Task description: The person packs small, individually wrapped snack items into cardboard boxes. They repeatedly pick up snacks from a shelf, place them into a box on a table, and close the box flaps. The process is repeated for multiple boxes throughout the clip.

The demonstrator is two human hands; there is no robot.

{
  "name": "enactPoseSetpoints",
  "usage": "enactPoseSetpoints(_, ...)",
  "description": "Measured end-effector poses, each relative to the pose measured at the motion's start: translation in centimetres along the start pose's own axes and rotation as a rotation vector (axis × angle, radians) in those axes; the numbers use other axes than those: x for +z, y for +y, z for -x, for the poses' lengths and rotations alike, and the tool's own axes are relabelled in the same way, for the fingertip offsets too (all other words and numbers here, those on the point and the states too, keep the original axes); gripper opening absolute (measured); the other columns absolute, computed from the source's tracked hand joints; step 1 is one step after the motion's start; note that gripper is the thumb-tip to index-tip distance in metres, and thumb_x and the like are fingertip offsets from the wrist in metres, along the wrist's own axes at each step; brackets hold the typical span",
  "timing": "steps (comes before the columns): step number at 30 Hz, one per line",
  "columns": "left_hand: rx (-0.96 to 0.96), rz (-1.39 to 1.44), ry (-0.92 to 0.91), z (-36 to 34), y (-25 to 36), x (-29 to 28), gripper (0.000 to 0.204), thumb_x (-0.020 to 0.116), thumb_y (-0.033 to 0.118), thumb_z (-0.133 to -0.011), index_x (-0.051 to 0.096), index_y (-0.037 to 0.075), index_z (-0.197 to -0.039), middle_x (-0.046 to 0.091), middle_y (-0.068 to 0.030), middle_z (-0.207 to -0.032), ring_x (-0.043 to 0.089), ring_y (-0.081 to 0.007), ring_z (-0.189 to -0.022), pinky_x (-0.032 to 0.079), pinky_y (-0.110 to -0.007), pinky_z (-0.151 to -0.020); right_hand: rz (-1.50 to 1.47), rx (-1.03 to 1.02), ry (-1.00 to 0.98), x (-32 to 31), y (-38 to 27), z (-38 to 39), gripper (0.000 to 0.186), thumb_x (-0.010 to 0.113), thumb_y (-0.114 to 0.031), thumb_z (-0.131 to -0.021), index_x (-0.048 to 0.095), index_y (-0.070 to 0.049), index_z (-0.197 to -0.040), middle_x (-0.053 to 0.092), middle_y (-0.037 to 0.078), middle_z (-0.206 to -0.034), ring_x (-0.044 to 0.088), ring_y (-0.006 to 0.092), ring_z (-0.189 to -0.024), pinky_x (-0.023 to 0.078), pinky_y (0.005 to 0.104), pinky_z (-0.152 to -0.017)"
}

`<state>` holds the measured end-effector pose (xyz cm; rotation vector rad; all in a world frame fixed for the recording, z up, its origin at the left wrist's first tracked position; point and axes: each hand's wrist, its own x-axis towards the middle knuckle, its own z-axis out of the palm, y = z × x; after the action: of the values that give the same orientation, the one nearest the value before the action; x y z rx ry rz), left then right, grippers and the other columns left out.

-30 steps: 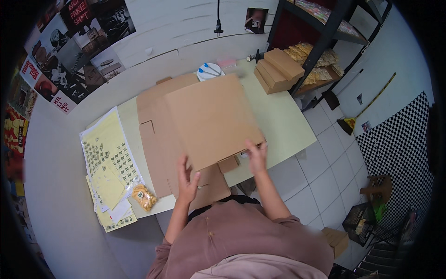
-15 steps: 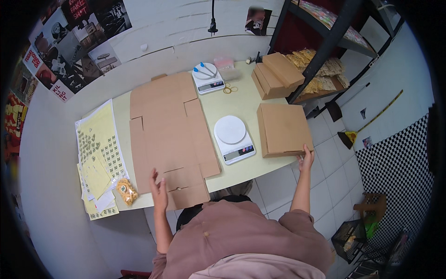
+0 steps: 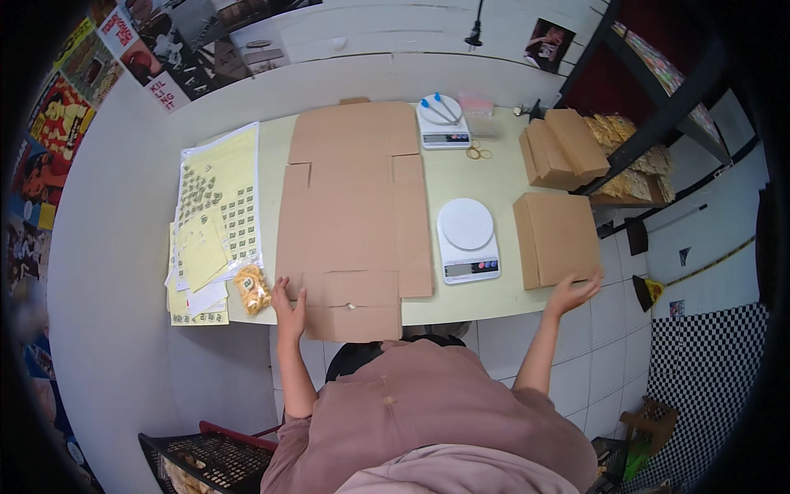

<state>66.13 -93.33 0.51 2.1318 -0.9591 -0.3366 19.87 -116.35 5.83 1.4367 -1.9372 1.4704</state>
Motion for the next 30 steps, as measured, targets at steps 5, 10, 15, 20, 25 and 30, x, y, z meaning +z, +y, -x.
enactPoseSetpoints(5, 0.047, -0.034, 0.001, -2.6, -0.9, 0.1, 0.05, 0.057, 0.022, -0.077, 0.038, -0.001, -0.118, 0.036, -0.0198, -0.124, 0.032, -0.033, -0.115, 0.025, -0.04, -0.097, -0.383, -0.209, -0.689, -0.1, -10.7, 10.0, 0.022, 0.056, -0.008, -0.074, 0.053, 0.001, -0.094, 0.053, 0.014, -0.088, 0.05, 0.0283, -0.081, 0.041, 0.0385, -0.072)
enactPoseSetpoints(10, 0.063, -0.127, 0.001, -5.3, -1.1, -0.2, 0.055, 0.059, 0.024, -0.074, 0.037, -0.003, -0.117, 0.036, -0.0208, -0.123, 0.033, -0.0339, -0.114, 0.027, -0.04, -0.096, -0.23, -0.221, -1.082, -1.1, -16.8, 13.8, 0.032, 0.058, -0.016, -0.072, 0.053, 0.0, -0.099, 0.051, 0.015, -0.091, 0.052, 0.0317, -0.086, 0.044, 0.04, -0.072)
enactPoseSetpoints(15, 0.023, -0.033, -0.131, -6.5, -2.0, -0.9, 0.054, 0.059, 0.024, -0.074, 0.039, -0.003, -0.116, 0.039, -0.0213, -0.118, 0.035, -0.0344, -0.111, 0.029, -0.04, -0.094, 0.002, -0.193, -1.118, -0.6, -17.0, 15.9, 0.043, 0.06, -0.024, -0.07, 0.052, 0.0, -0.105, 0.048, 0.014, -0.099, 0.052, 0.0308, -0.089, 0.044, 0.0384, -0.073)
enactPoseSetpoints(20, 0.094, 0.007, -0.083, -6.8, -2.9, -1.2, 0.054, 0.06, 0.023, -0.073, 0.039, -0.003, -0.116, 0.043, -0.0193, -0.109, 0.041, -0.0311, -0.103, 0.035, -0.037, -0.088, 0.015, -0.145, -1.021, -0.4, -17.8, 16.5, 0.047, 0.064, -0.018, -0.065, 0.049, 0.001, -0.105, 0.046, 0.017, -0.097, 0.047, 0.033, -0.092, 0.041, 0.0404, -0.078)
enactPoseSetpoints(25, -0.331, 0.53, -0.276, -8.1, -2.0, -2.9, 0.048, 0.056, 0.02, -0.079, 0.036, -0.001, -0.118, 0.047, -0.0122, -0.101, 0.047, -0.0191, -0.091, 0.041, -0.029, -0.079, -0.037, -0.092, -0.915, -0.2, -19.0, 17.1, 0.044, 0.063, -0.014, -0.063, 0.049, 0.001, -0.102, 0.046, 0.017, -0.096, 0.046, 0.0329, -0.092, 0.039, 0.0397, -0.078)
enactPoseSetpoints(30, -0.49, 0.93, -0.613, -8.3, -2.4, -3.0, 0.038, 0.048, 0.018, -0.086, 0.033, 0.003, -0.117, 0.046, -0.0101, -0.105, 0.047, -0.0188, -0.099, 0.044, -0.029, -0.079, -0.268, 0.224, -0.996, 1.4, -18.2, 17.4, 0.031, 0.057, -0.01, -0.071, 0.046, 0.001, -0.098, 0.047, 0.018, -0.095, 0.053, 0.0284, -0.08, 0.045, 0.0377, -0.071)
